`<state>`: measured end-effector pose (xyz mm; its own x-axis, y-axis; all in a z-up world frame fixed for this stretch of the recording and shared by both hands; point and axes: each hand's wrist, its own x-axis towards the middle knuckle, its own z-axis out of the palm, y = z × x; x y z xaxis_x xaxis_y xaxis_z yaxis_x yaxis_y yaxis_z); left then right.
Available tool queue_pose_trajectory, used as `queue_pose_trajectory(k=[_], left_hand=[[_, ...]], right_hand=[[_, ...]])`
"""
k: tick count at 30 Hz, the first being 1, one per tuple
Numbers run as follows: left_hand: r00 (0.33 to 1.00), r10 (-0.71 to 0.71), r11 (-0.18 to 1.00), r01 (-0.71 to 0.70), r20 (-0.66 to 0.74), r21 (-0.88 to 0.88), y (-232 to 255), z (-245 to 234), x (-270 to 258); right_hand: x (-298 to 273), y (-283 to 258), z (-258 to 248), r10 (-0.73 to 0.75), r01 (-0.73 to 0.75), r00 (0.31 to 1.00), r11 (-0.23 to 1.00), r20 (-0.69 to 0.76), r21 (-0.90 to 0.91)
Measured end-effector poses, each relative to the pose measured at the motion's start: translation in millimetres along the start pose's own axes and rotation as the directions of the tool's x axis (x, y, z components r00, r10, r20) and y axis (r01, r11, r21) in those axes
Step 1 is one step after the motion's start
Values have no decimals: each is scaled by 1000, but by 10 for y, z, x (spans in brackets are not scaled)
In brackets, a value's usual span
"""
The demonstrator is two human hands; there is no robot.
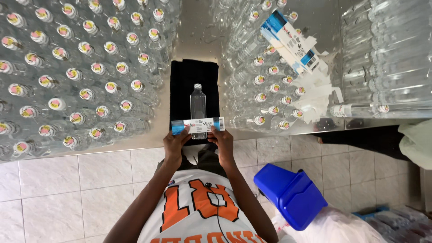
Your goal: The person repeatedly picks up clear plastic bottles from a table, places them on a black mat, and applies a white label to each bottle. The labeled bottles are then moved aside on the table.
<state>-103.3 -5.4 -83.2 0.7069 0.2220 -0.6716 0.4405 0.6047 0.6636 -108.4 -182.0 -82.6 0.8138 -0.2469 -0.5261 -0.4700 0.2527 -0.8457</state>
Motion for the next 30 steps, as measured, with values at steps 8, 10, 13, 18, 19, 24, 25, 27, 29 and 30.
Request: queue_pose_trajectory(k=[8, 10, 13, 18, 19, 24, 25, 27, 29, 30], left_hand=[[999, 16, 999, -15, -27, 46, -3, 19, -3], [999, -3, 1000, 4, -43, 23, -8, 14, -1], [998, -16, 1000, 16, -60, 3, -69, -15, 62], [998, 7, 1000, -7, -62, -1, -145, -54, 127], [998, 11, 1000, -12, -55, -7, -133, -48, 116], [998, 29, 1000, -29, -51, 6, -179, -71, 143], [999, 22, 1000, -22, -49, 5, -180, -75, 148], [999, 14, 1000, -14, -48, 5, -203, -93, 163], [999, 26, 1000, -26, -42, 5, -246, -116, 182], [999, 26, 1000, -25, -43, 6, -250, -117, 186]], right_hand=[[-46, 26, 25, -23, 19, 996, 999, -80, -51], [-38, 49, 19, -17, 15, 997, 999, -73, -36], [13, 130, 2, -23, 22, 997, 1000, -68, -8], [48, 179, -1, -18, 18, 997, 1000, -75, 1], [37, 166, 2, -9, 9, 997, 1000, -74, -4], [99, 309, -67, -10, 10, 998, 1000, -68, 5], [97, 300, -62, -13, 14, 998, 1000, -65, 2], [97, 303, -63, -15, 15, 998, 1000, -61, 0], [103, 326, -76, -29, 29, 998, 1000, -52, -12], [111, 334, -83, -28, 27, 998, 1000, -52, -12]])
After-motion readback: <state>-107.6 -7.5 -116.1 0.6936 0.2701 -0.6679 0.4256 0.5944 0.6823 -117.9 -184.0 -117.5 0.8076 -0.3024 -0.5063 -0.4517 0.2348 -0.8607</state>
